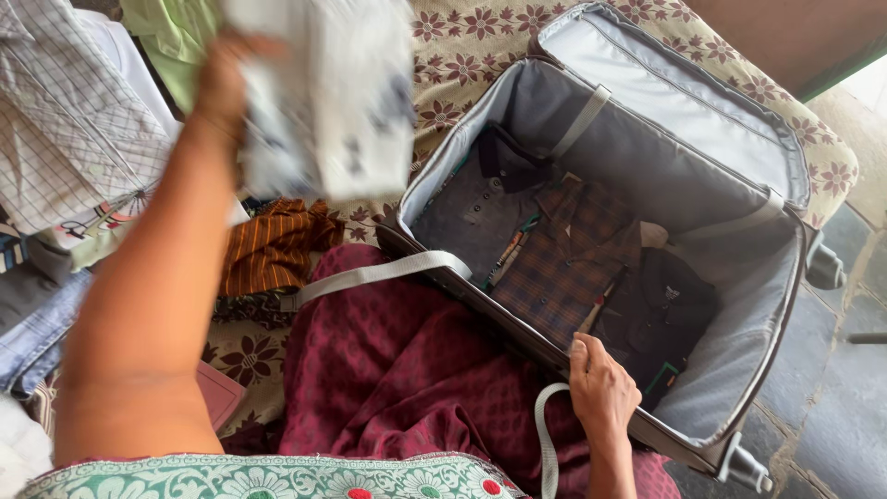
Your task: The person places folded shirts and other clothing items into a suitcase one at a time, smoothing and arranging them to fit.
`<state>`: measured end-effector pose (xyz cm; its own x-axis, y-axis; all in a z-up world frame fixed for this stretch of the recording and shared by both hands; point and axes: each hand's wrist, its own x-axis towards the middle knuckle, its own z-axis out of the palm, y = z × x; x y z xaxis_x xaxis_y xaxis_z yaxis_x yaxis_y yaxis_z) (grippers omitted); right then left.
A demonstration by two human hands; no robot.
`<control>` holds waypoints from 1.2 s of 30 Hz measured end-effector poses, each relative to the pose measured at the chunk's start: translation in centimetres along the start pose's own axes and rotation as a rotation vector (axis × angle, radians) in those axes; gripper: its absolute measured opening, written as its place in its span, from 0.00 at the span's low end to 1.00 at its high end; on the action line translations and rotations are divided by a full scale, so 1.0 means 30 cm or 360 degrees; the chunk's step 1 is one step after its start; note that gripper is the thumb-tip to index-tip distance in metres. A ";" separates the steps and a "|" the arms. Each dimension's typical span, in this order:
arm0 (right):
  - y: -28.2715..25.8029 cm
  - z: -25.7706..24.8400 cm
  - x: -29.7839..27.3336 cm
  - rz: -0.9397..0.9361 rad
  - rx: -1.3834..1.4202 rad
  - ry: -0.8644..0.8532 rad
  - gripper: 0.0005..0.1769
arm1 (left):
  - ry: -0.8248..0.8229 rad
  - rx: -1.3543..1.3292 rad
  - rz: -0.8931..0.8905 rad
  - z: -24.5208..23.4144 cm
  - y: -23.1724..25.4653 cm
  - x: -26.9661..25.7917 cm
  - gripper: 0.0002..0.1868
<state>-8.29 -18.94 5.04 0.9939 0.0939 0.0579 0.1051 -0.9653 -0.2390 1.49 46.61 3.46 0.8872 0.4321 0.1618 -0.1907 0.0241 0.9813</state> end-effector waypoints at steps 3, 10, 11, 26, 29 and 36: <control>-0.014 -0.002 0.007 0.0043 -0.0045 -0.0028 0.20 | 0.0174 0.0113 0.0144 -0.292 0.064 0.147 0.20; -0.034 0.002 0.028 0.0142 -0.0112 -0.0090 0.21 | 0.0909 0.1832 0.0438 -0.404 0.021 0.146 0.28; -0.033 0.004 0.032 0.0131 -0.0119 -0.0091 0.21 | 0.0948 0.2040 0.0537 -0.340 -0.026 0.142 0.42; -0.050 0.025 0.059 0.0132 -0.0211 -0.0054 0.20 | 0.0456 0.2471 -0.0198 -0.067 -0.083 0.065 0.65; -0.062 0.037 0.074 0.0219 -0.0262 -0.0092 0.20 | 0.0431 0.2389 -0.0400 -0.125 -0.107 0.155 0.69; -0.037 0.086 0.098 0.0329 -0.0270 -0.0141 0.20 | 0.0342 0.2289 -0.0628 -0.178 -0.121 0.269 0.69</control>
<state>-5.41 -16.95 2.99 0.9935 -0.0958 -0.0622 -0.1001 -0.9925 -0.0706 7.09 54.83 0.65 0.6806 0.7324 -0.0222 0.7147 -0.6569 0.2399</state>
